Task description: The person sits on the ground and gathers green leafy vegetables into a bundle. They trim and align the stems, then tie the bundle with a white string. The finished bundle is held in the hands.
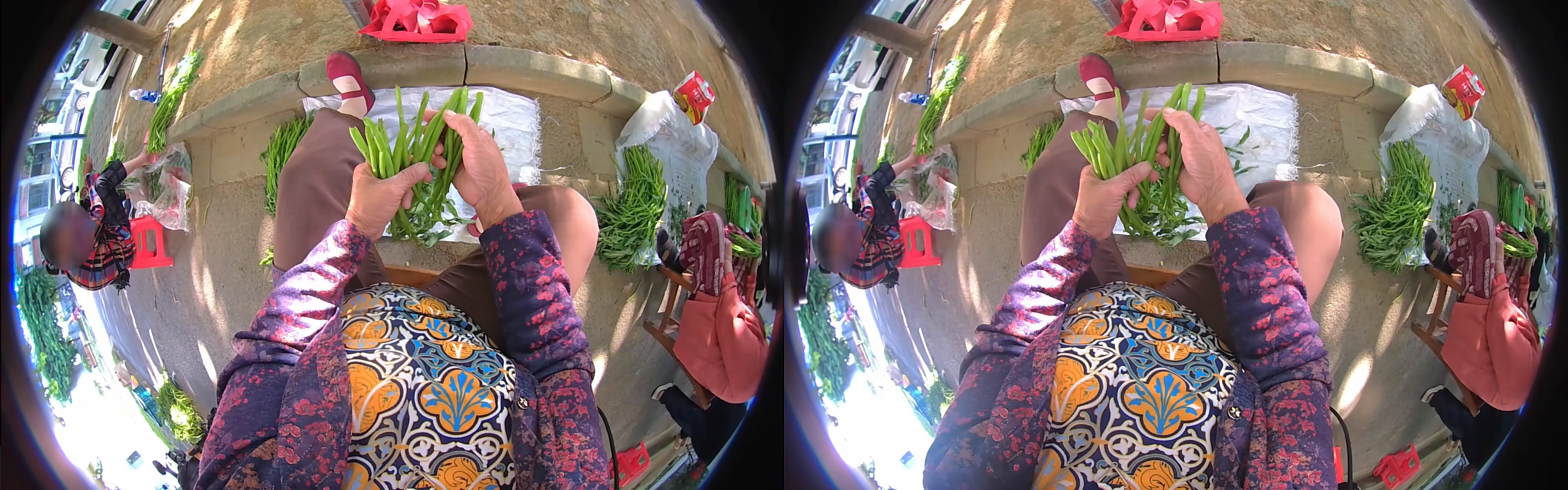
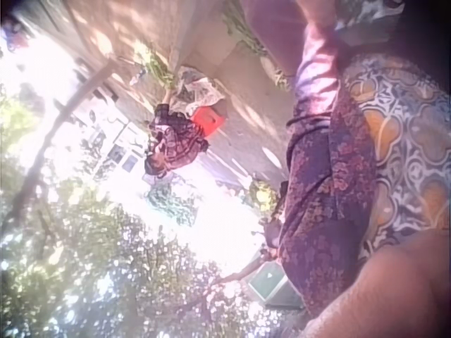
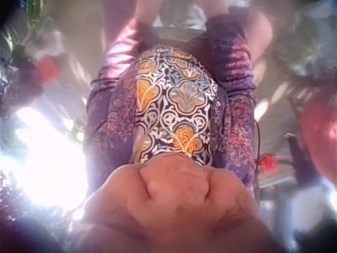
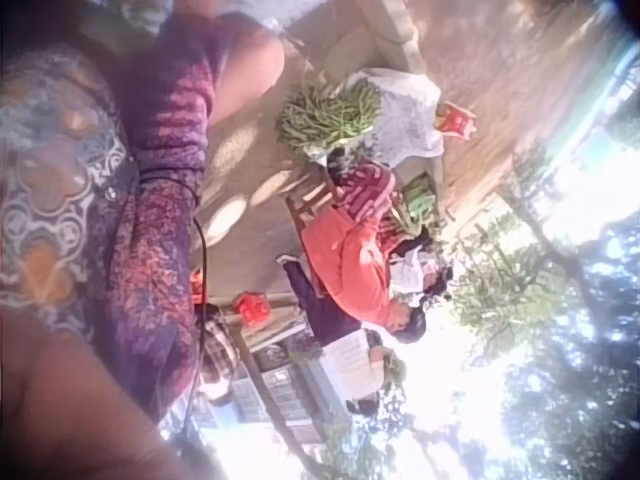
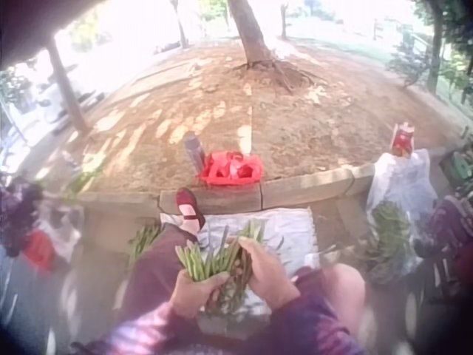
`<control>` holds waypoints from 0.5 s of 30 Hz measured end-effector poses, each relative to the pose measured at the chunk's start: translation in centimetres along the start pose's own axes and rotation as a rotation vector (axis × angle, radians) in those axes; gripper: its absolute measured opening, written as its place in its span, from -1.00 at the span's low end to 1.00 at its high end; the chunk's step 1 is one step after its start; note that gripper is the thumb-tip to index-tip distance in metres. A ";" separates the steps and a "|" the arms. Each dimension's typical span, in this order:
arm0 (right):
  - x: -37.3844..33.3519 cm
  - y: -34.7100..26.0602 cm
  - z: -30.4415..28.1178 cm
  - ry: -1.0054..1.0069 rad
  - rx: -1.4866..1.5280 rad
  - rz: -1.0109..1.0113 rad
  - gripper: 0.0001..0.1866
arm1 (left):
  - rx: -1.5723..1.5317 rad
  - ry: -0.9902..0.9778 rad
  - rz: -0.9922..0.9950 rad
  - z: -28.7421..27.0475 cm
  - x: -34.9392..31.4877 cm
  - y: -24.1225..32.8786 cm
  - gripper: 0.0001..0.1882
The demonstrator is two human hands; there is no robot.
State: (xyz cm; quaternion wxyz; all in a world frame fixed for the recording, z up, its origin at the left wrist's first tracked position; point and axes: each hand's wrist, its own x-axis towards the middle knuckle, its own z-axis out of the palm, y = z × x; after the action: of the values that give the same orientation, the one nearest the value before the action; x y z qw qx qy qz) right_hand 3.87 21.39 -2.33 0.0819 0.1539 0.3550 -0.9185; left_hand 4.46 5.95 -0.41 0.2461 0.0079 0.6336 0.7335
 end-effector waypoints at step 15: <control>-0.5 0.0 0.5 -0.005 -0.141 0.006 -0.77 | 0.021 0.067 -0.044 -0.1 -0.1 -0.4 -0.82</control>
State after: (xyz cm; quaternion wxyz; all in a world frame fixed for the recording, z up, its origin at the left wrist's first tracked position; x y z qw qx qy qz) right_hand 4.20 21.02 -1.84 0.0961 0.1463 0.4183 -0.8913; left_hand 4.64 5.85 -0.77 0.2409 -0.0280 0.6489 0.7212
